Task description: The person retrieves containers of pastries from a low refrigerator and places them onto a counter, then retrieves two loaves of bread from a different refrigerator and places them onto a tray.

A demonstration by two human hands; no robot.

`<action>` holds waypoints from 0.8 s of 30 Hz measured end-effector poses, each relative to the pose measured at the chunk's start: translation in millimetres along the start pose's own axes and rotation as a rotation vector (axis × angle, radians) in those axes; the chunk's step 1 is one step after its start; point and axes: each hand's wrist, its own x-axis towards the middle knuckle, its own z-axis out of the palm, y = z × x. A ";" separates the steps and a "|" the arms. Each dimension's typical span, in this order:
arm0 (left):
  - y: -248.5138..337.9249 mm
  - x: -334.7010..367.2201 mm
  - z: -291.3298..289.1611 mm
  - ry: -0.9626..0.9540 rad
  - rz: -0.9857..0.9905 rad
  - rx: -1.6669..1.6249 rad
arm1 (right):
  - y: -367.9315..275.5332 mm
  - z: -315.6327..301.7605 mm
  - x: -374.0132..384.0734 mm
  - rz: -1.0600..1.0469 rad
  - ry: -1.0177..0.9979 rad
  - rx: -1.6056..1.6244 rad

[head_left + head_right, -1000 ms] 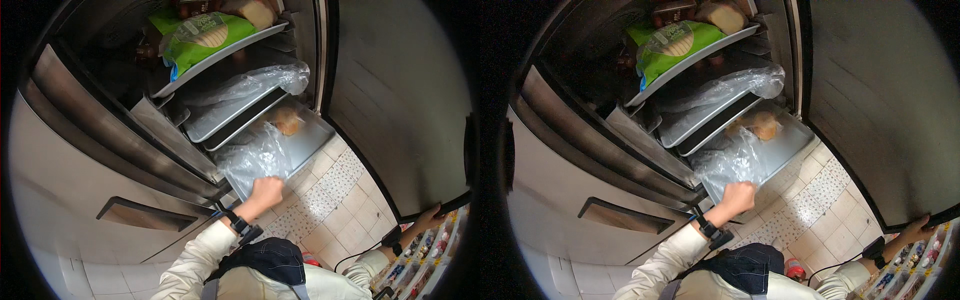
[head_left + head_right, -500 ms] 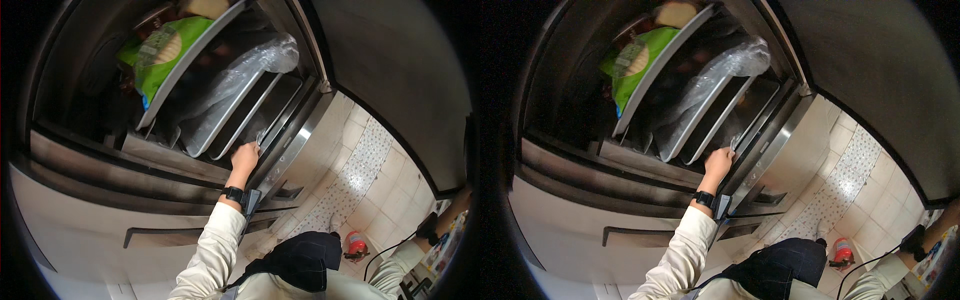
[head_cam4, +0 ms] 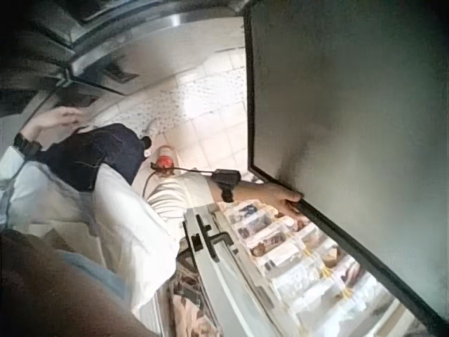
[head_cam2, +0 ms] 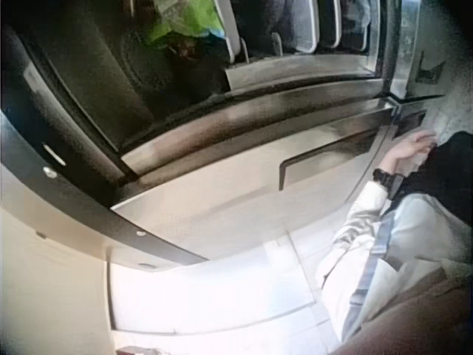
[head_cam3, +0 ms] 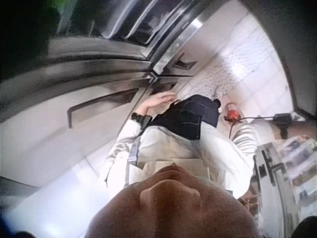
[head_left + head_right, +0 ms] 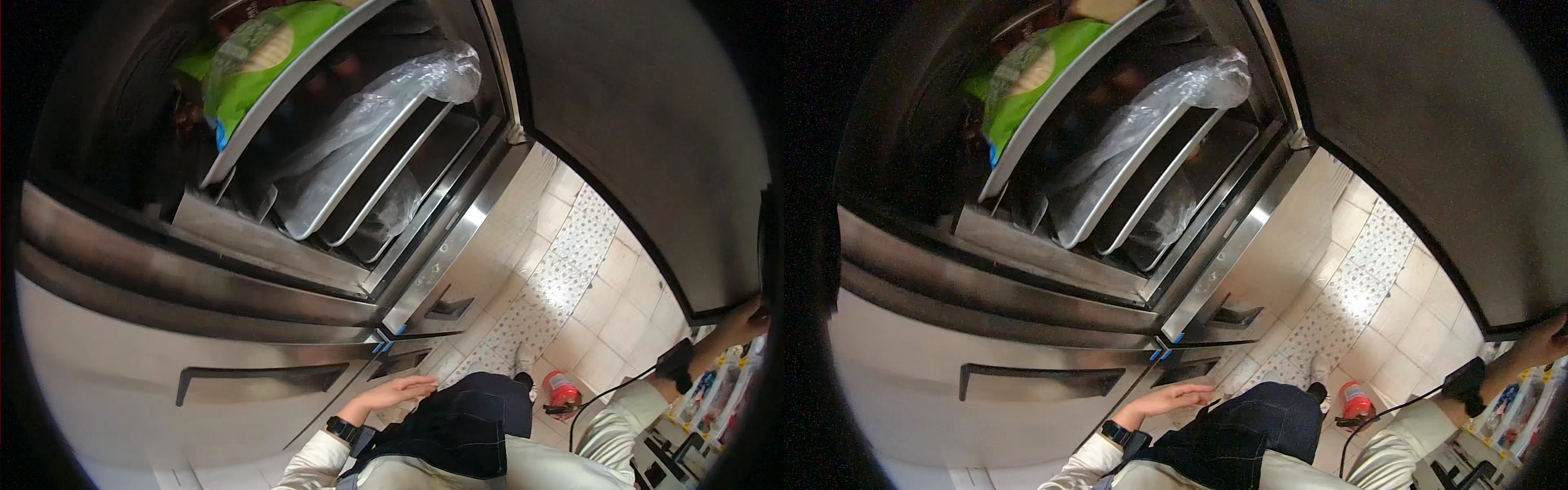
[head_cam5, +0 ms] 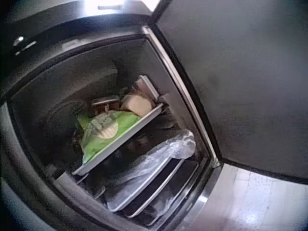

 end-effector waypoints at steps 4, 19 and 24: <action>-78.4 -45.0 -8.1 0.309 -0.073 -0.462 | -14.1 -12.3 -15.1 0.109 0.021 0.000; -170.8 -11.0 -9.5 0.712 0.353 -0.902 | -199.4 -88.4 -92.7 -0.157 -0.169 0.014; -174.6 0.4 -11.1 0.606 0.544 -0.668 | -227.5 -110.8 -136.5 0.019 -0.314 0.191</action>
